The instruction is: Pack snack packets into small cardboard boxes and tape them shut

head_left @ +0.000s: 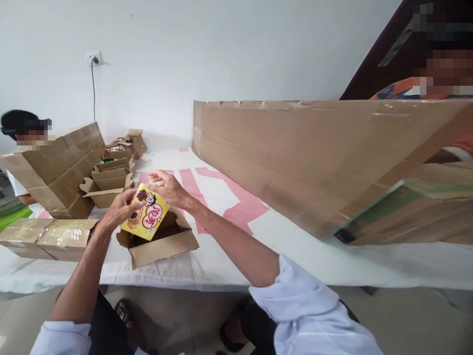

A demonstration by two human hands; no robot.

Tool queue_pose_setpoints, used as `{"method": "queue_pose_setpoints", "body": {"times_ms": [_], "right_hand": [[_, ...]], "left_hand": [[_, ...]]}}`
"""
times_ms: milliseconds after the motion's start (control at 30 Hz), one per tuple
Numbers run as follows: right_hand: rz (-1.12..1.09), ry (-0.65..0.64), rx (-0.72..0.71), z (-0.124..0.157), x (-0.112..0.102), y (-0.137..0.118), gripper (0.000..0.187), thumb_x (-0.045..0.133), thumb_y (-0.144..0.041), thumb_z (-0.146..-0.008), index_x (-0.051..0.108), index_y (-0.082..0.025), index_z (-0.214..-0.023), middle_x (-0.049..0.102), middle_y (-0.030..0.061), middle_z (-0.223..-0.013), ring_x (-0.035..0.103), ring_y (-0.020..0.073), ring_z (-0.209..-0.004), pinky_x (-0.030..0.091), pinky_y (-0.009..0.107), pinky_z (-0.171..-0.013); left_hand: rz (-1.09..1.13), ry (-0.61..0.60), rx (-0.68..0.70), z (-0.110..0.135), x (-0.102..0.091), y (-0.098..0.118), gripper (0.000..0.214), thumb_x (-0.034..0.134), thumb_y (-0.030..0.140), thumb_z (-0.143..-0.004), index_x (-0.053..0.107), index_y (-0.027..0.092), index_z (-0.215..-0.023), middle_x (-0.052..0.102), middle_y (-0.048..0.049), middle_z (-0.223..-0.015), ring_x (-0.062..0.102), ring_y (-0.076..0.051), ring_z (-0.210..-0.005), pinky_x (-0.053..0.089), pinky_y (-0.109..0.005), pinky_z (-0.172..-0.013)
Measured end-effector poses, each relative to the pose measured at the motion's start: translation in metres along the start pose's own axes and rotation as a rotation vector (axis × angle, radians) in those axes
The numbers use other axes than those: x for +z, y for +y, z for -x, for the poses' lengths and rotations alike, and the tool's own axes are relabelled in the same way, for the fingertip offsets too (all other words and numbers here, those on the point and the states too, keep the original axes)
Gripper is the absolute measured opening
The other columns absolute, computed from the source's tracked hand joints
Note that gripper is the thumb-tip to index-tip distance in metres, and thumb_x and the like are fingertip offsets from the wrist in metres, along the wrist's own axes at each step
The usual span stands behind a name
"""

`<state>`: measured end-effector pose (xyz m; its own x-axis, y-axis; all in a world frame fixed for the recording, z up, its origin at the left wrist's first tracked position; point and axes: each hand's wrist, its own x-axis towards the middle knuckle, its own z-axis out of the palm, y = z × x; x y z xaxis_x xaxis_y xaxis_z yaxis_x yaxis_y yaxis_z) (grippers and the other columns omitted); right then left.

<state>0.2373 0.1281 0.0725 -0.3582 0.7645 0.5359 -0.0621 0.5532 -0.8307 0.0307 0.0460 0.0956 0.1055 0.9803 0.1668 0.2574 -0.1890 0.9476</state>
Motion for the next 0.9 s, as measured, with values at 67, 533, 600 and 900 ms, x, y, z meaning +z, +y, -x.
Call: {"method": "queue_pose_setpoints", "body": {"times_ms": [67,533,600,900], "right_hand": [[0.03,0.086,0.012,0.003,-0.005,0.005,0.058,0.077,-0.058,-0.088,0.066,-0.023,-0.133,0.067,0.014,-0.143,0.065,0.0282,-0.129,0.055,0.044,-0.11],[-0.436,-0.027,0.316,0.046,0.005,0.029,0.042,0.079,-0.05,-0.08,0.074,-0.023,-0.112,0.081,0.0049,-0.106,0.078,0.0219,-0.095,0.059,0.027,-0.069],[-0.474,0.016,0.299,0.042,0.002,0.029,0.042,0.079,-0.051,-0.08,0.073,-0.025,-0.113,0.081,0.004,-0.109,0.077,0.0221,-0.097,0.06,0.028,-0.071],[-0.456,0.178,0.247,0.046,0.013,0.048,0.06,0.068,-0.078,-0.086,0.071,-0.024,-0.112,0.081,0.008,-0.111,0.077,0.0283,-0.1,0.064,0.037,-0.073]], "left_hand": [[0.174,0.186,-0.016,-0.001,-0.003,-0.01,0.058,0.098,0.04,-0.06,0.076,0.016,-0.108,0.082,-0.008,-0.092,0.078,-0.027,-0.079,0.063,-0.035,-0.069],[0.381,0.416,-0.016,0.013,-0.01,-0.017,0.062,0.101,0.035,-0.052,0.072,0.015,-0.103,0.081,-0.0083,-0.098,0.076,-0.023,-0.08,0.059,-0.029,-0.065],[0.305,0.414,-0.03,0.014,-0.012,-0.019,0.061,0.1,0.038,-0.051,0.073,0.014,-0.101,0.08,-0.009,-0.098,0.075,-0.022,-0.079,0.056,-0.027,-0.063],[0.201,0.509,0.044,0.02,0.024,-0.052,0.075,0.095,0.051,-0.063,0.066,0.017,-0.123,0.077,-0.0081,-0.109,0.071,-0.02,-0.083,0.056,-0.026,-0.065]]}}
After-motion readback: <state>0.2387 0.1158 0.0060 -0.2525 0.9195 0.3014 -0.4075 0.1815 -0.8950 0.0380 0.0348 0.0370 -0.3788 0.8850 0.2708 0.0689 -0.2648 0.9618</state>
